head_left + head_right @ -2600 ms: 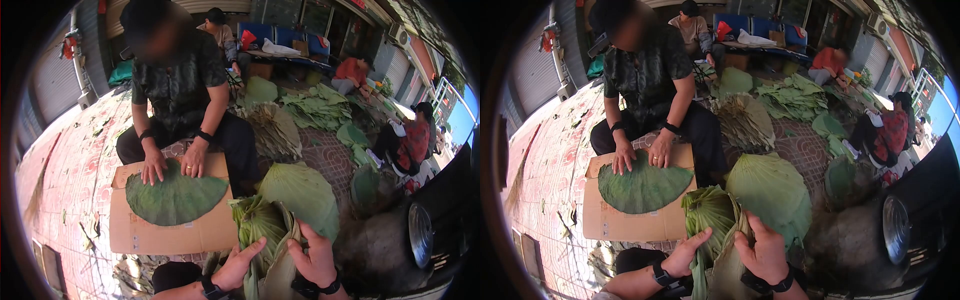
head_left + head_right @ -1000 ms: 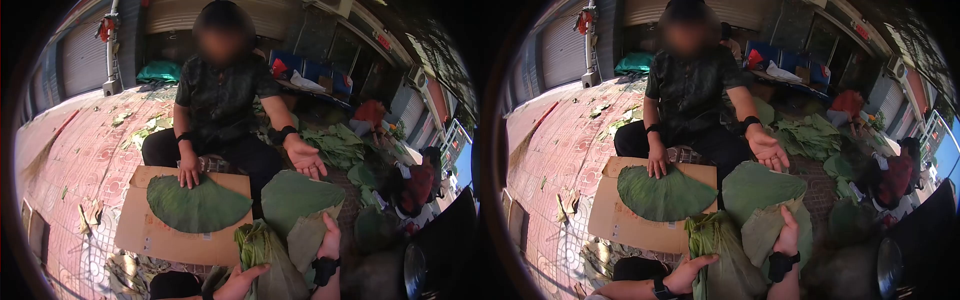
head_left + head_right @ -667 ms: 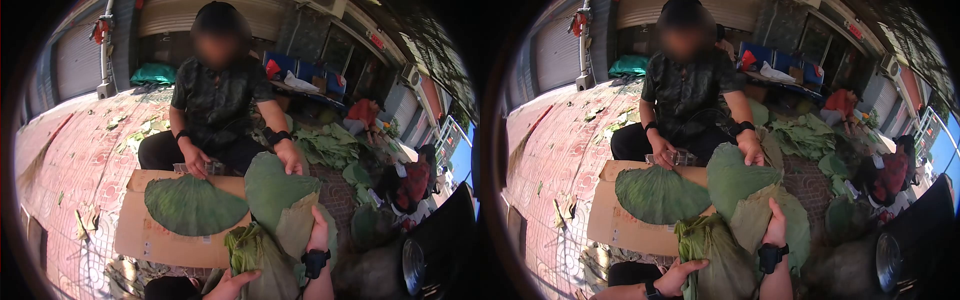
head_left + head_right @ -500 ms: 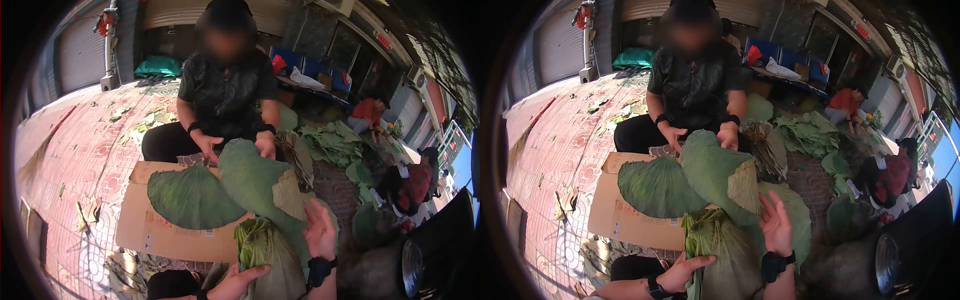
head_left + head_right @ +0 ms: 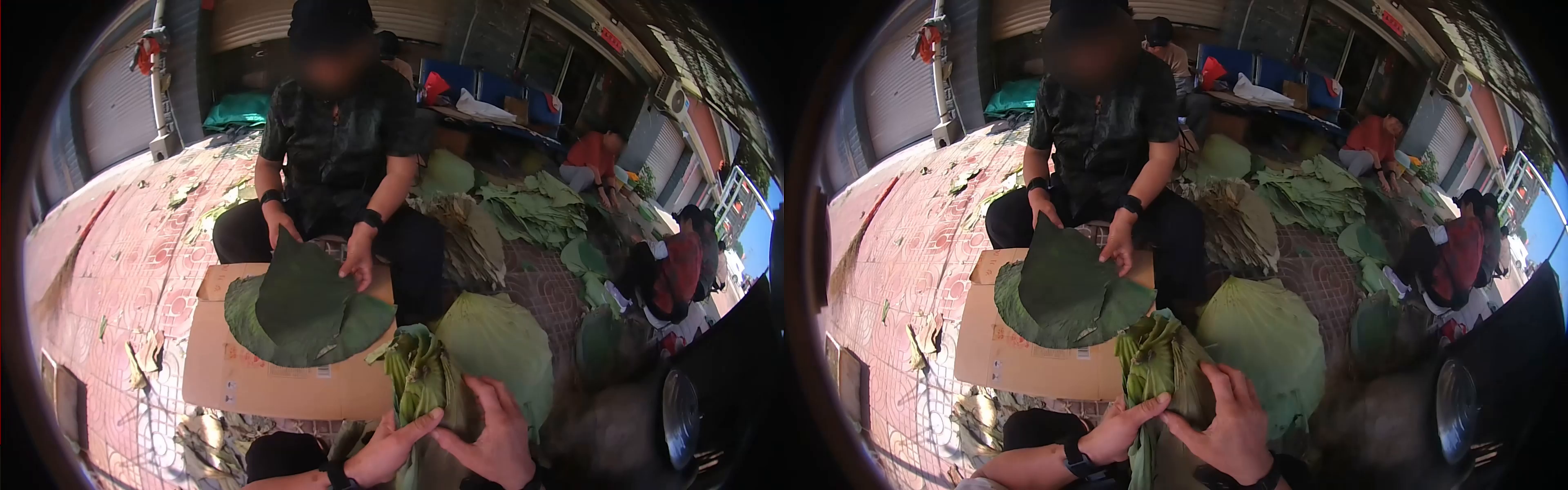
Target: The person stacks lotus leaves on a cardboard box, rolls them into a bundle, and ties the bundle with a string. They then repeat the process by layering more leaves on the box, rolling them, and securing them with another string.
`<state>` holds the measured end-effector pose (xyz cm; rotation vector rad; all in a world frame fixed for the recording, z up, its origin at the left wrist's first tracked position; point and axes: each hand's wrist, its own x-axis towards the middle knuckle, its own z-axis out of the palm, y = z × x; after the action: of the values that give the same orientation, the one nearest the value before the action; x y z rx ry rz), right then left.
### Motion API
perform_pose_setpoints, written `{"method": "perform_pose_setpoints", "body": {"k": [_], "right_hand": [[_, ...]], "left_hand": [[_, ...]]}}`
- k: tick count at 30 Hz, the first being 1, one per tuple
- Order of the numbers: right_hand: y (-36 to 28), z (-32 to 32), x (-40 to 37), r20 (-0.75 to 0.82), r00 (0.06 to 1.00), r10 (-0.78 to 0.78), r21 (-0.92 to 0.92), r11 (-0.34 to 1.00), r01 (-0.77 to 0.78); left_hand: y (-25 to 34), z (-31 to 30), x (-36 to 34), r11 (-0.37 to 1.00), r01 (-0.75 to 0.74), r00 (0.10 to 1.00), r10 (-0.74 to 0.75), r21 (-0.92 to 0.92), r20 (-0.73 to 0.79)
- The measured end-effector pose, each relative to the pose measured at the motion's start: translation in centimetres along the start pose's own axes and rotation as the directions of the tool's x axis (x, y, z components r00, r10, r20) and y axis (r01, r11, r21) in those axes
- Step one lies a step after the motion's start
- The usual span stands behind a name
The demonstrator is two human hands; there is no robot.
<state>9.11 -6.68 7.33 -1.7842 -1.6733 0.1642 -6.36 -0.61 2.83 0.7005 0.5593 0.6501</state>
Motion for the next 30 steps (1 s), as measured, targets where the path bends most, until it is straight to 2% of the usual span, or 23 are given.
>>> {"method": "perform_pose_setpoints", "body": {"k": [4,7,11,12,15,16,19,22,23,25,28,29,30], "right_hand": [[2.7,-0.3,-0.7,-0.047,0.993,0.106,0.242,0.966,-0.092],[4.5,-2.6,-0.9,0.146,0.924,0.352,0.427,0.820,-0.380],[8.7,-3.1,-1.0,0.027,0.902,0.432,0.748,0.590,-0.304],[8.5,-3.7,-0.8,0.021,0.864,0.504,0.812,0.495,-0.308],[7.7,-5.1,-0.5,-0.009,0.817,0.576,0.979,0.173,-0.111],[8.3,-5.1,-0.2,-0.045,0.851,0.523,0.990,0.137,-0.032],[6.2,-5.0,0.9,-0.073,0.791,0.607,0.997,0.055,0.050],[5.5,-2.6,0.1,-0.019,0.923,0.385,0.892,0.424,-0.159],[4.8,-1.8,0.2,-0.012,0.954,0.299,0.778,0.603,-0.179],[2.3,-1.0,0.2,0.037,0.993,0.109,0.469,0.876,-0.113],[-0.4,-0.8,-0.1,0.108,0.989,0.101,0.408,0.902,-0.137],[-0.8,-1.0,-0.2,0.121,0.987,0.107,0.379,0.914,-0.146],[-0.9,-1.3,-0.1,0.244,0.956,0.162,0.321,0.917,-0.237]], "left_hand": [[-0.8,0.9,1.1,1.000,0.006,1.000,-0.006,0.013,-0.015],[-1.5,1.3,1.8,0.999,0.048,0.996,-0.046,0.018,-0.071],[-1.1,1.9,2.1,0.993,0.117,0.987,-0.119,-0.023,-0.111],[-1.3,1.8,2.1,0.990,0.131,0.984,-0.136,-0.044,-0.113],[-1.3,1.7,2.1,0.991,0.128,0.982,-0.131,-0.028,-0.136],[-1.2,1.7,2.0,0.993,0.120,0.982,-0.120,-0.009,-0.147],[-1.2,1.6,1.7,0.988,0.150,0.979,-0.155,-0.047,-0.136],[-1.3,1.3,1.5,0.993,0.106,0.991,-0.102,0.048,-0.084],[-1.5,1.2,1.4,0.997,0.033,0.999,-0.032,0.064,-0.019],[-2.4,0.6,1.5,0.997,0.077,0.997,-0.077,0.016,0.020],[-2.9,0.2,1.5,0.994,0.068,0.998,-0.068,0.091,-0.002],[-2.9,0.5,1.3,0.996,0.077,0.997,-0.077,0.054,-0.002],[-2.6,0.6,1.0,0.997,0.071,0.997,-0.071,0.038,0.015]]}}
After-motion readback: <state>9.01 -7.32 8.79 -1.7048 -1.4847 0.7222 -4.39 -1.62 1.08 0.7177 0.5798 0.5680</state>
